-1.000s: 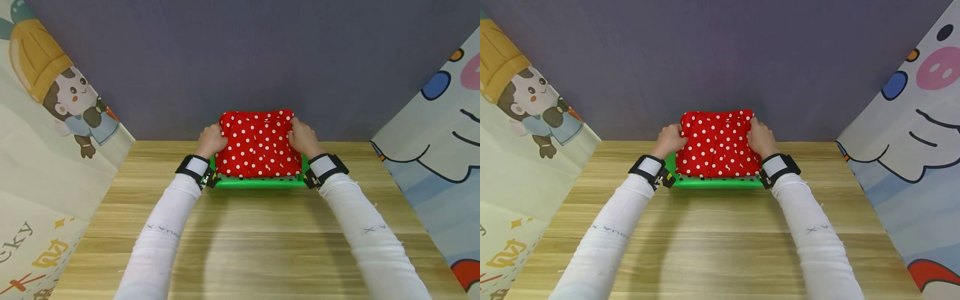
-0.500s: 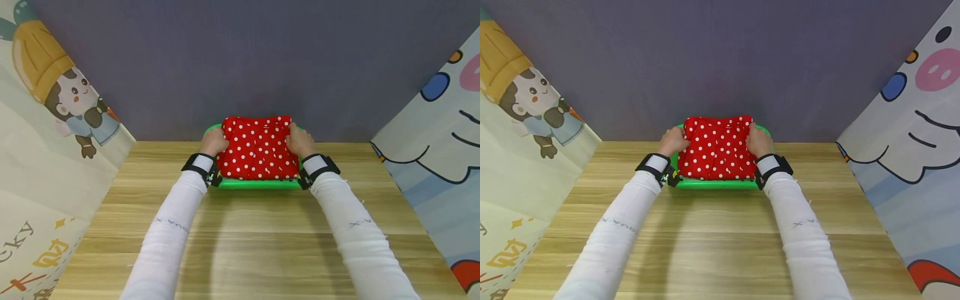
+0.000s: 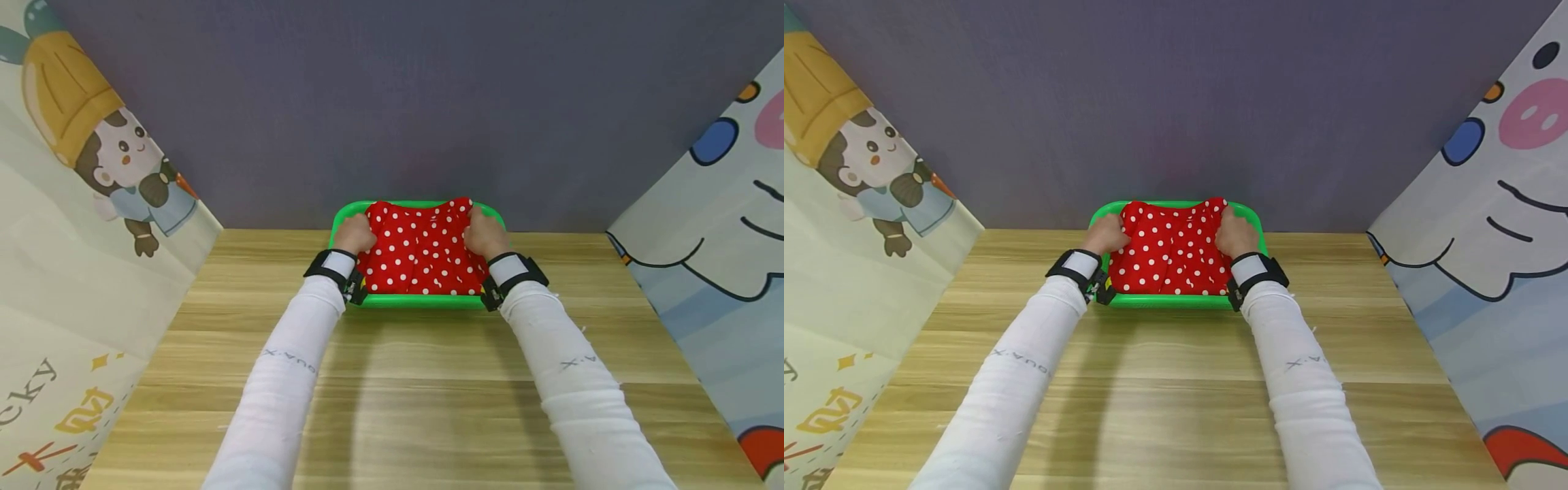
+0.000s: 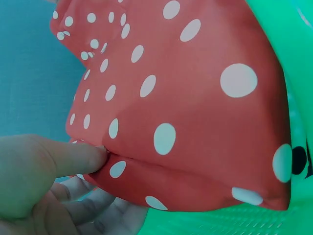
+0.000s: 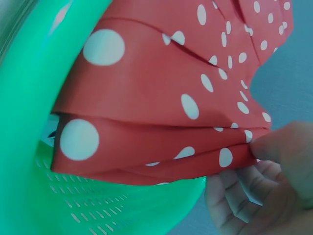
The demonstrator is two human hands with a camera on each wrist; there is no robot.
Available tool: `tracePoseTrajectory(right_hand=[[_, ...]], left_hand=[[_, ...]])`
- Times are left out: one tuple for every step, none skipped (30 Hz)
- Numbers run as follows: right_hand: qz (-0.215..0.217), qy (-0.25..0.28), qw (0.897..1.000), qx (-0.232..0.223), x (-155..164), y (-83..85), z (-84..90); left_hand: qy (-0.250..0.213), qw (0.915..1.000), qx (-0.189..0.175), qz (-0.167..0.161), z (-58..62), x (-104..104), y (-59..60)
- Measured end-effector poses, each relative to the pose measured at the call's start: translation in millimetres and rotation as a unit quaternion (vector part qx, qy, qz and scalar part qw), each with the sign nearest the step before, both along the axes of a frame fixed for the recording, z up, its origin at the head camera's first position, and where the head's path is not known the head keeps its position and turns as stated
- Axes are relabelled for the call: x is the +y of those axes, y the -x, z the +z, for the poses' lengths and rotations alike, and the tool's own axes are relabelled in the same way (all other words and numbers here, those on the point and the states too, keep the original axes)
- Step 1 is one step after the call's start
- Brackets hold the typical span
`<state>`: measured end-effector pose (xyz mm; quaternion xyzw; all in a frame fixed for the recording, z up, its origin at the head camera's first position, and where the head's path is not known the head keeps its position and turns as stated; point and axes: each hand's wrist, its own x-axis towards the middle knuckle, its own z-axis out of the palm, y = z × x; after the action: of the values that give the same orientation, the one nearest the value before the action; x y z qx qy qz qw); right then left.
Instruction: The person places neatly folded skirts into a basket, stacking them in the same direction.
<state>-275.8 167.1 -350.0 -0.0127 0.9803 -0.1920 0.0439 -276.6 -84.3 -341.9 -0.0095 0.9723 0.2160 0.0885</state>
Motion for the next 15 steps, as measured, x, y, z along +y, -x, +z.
tracePoseTrajectory(right_hand=[[0.002, 0.002, 1.000, -0.006, -0.1, -0.1, -0.3], [0.004, 0.005, 1.000, -0.012, -0.5, -0.3, -0.3], [0.006, 0.009, 1.000, -0.019, -1.0, -0.7, -0.2], [0.010, 0.012, 1.000, -0.025, -1.5, -1.0, -0.2], [0.013, 0.016, 0.999, -0.031, -2.1, -1.4, -0.2], [0.016, 0.018, 0.999, -0.035, -2.3, -1.7, -0.3], [0.018, 0.020, 0.999, -0.040, -2.7, -1.7, -0.8], [0.022, 0.018, 0.999, -0.043, -3.1, -2.1, -1.1], [0.025, 0.017, 0.998, -0.046, -3.3, -2.3, -1.7], [0.029, 0.015, 0.998, -0.049, -3.5, -2.5, -2.3], [0.032, 0.014, 0.998, -0.052, -3.8, -3.1, -2.7], [0.036, 0.011, 0.998, -0.054, -3.8, -3.3, -3.4], [0.039, 0.010, 0.998, -0.057, -4.0, -3.7, -3.9], [0.043, 0.008, 0.997, -0.061, -4.2, -4.1, -4.0], [0.045, 0.007, 0.997, -0.065, -4.3, -4.4, -4.1]], left_hand=[[0.000, 1.0000, -0.004, 0.003, -0.4, 0.6, 0.4], [0.000, 1.0000, -0.007, 0.005, -0.7, 1.2, 0.6], [0.000, 0.9999, -0.010, 0.008, -1.1, 1.7, 1.0], [0.000, 0.9999, -0.014, 0.009, -1.6, 2.2, 1.4], [0.001, 0.9998, -0.017, 0.010, -2.1, 2.7, 1.7], [0.002, 0.9997, -0.021, 0.012, -2.4, 3.1, 2.1], [0.003, 0.9996, -0.024, 0.013, -2.9, 3.5, 2.4], [0.006, 0.9995, -0.027, 0.013, -3.4, 3.9, 2.6], [0.007, 0.9994, -0.029, 0.014, -3.8, 4.3, 2.8], [0.008, 0.9994, -0.031, 0.015, -4.2, 4.8, 2.9], [0.009, 0.9993, -0.033, 0.015, -4.5, 5.1, 3.0], [0.010, 0.9993, -0.033, 0.015, -5.0, 5.4, 3.1], [0.011, 0.9993, -0.034, 0.014, -5.5, 5.7, 3.1], [0.011, 0.9993, -0.034, 0.014, -5.9, 5.9, 3.1], [0.009, 0.9993, -0.035, 0.014, -6.0, 6.0, 3.0]])
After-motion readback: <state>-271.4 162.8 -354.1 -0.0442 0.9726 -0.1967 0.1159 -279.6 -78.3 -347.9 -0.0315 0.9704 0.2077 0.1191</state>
